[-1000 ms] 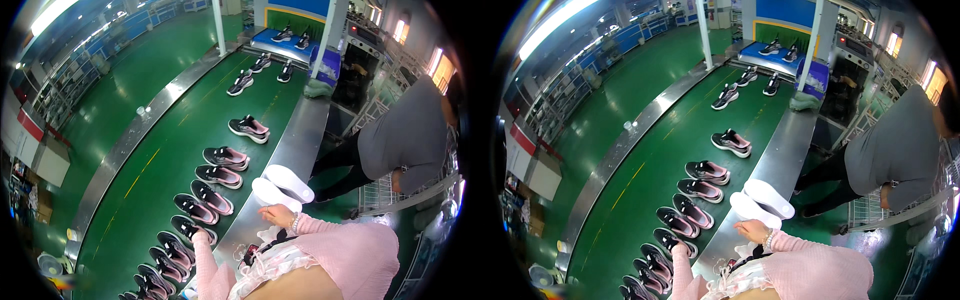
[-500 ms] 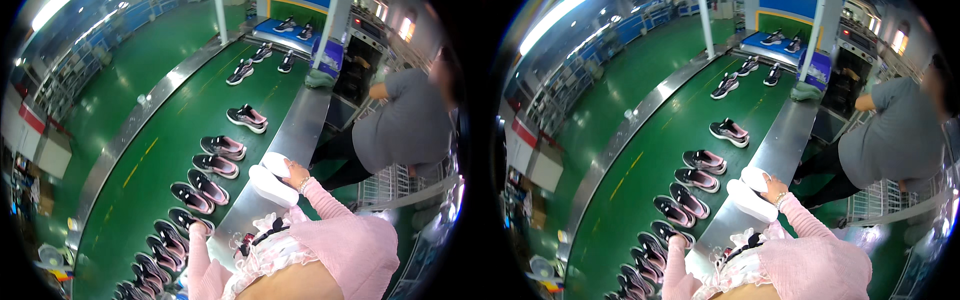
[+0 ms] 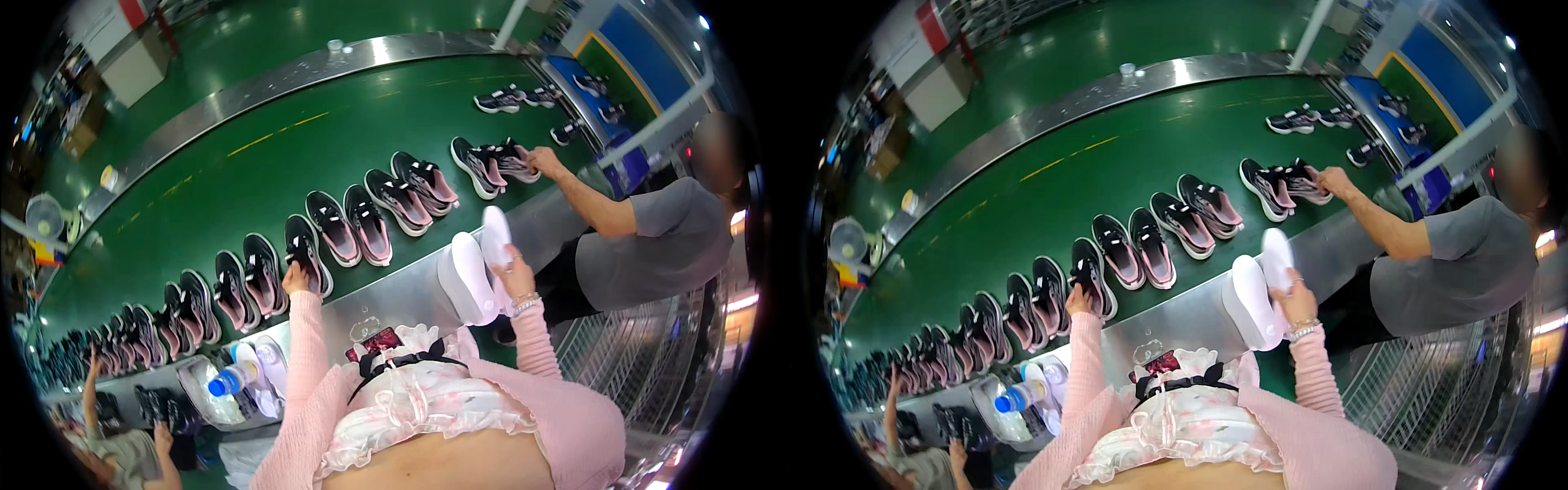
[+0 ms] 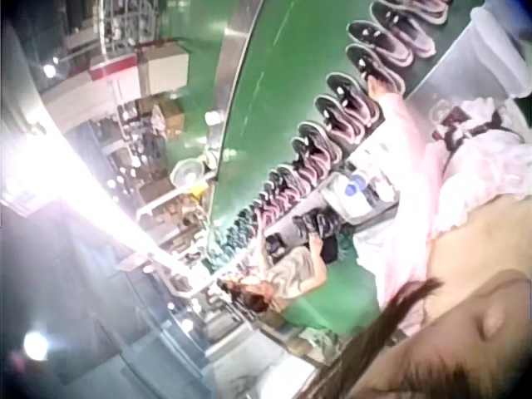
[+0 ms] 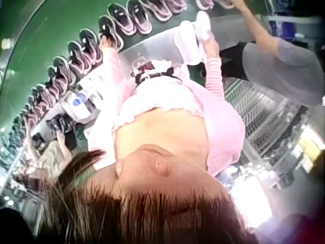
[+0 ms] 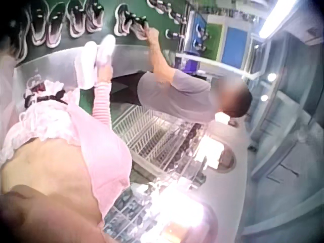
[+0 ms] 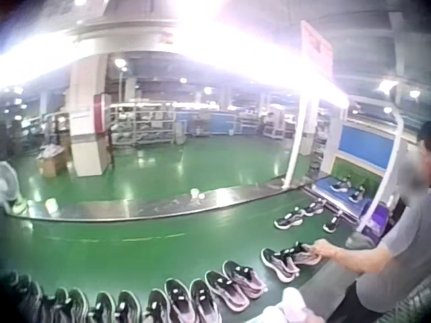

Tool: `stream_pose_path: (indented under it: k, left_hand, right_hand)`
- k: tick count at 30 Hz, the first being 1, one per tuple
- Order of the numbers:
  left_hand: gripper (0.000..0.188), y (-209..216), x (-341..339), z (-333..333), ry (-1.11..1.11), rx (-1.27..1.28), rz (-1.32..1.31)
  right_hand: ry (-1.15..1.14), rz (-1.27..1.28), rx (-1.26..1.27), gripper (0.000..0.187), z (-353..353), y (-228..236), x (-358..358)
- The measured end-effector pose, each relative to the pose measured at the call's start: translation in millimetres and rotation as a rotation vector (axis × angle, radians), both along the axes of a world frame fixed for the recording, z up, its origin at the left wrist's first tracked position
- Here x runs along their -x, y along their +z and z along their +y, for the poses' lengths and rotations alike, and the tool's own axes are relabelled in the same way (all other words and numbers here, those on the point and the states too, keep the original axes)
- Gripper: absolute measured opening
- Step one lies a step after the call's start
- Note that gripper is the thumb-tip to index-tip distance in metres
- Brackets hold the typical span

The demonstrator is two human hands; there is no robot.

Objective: The person matches white shoe insoles to the corresponding black and pink sneakers on a conveyor belt. The person picks up pairs of insoles, aligns them with the shoes moving on the belt, and places the insoles into or near the shoes.

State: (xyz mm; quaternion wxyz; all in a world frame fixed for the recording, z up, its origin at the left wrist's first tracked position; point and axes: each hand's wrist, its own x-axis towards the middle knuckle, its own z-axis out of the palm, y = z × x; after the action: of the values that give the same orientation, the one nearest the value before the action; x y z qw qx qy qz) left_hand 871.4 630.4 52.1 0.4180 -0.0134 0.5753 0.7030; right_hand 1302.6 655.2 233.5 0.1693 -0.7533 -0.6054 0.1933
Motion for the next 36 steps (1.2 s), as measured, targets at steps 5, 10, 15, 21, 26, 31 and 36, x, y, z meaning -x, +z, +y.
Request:
stream_pose_path:
  k: [5, 10, 15, 21, 26, 31, 36]
  left_hand:
    - [0.031, 34, -14, 24, -0.084, 0.154, -0.137]
    - [0.019, 71, -26, 8, -0.682, 0.834, 1.125]
    - [0.018, 146, -8, -22, -0.602, 0.559, 1.293]
    - [0.020, 220, 99, -186, 0.264, 0.623, 1.438]
    - [0.022, 155, 168, -311, 0.073, 0.937, 1.190]
    - [0.025, 175, 151, -317, -0.310, 1.372, 1.078]
    - [0.012, 237, 49, -154, 0.199, 0.211, 1.069]
  right_hand:
    - [0.389, 0.731, 0.682, 0.033, 27, -13, 108]
    - [0.525, 1.076, 0.809, 0.031, 77, -65, 196]
    - [0.424, 0.816, 0.866, 0.037, 124, -120, 230]
    - [0.634, -0.028, 0.275, 0.017, 97, -126, 298]
    - [0.517, -0.131, 0.212, 0.024, 91, -126, 327]
    - [0.668, -0.230, 0.252, 0.026, 91, -123, 312]
    - [0.719, -0.213, 0.271, 0.024, 63, -114, 292]
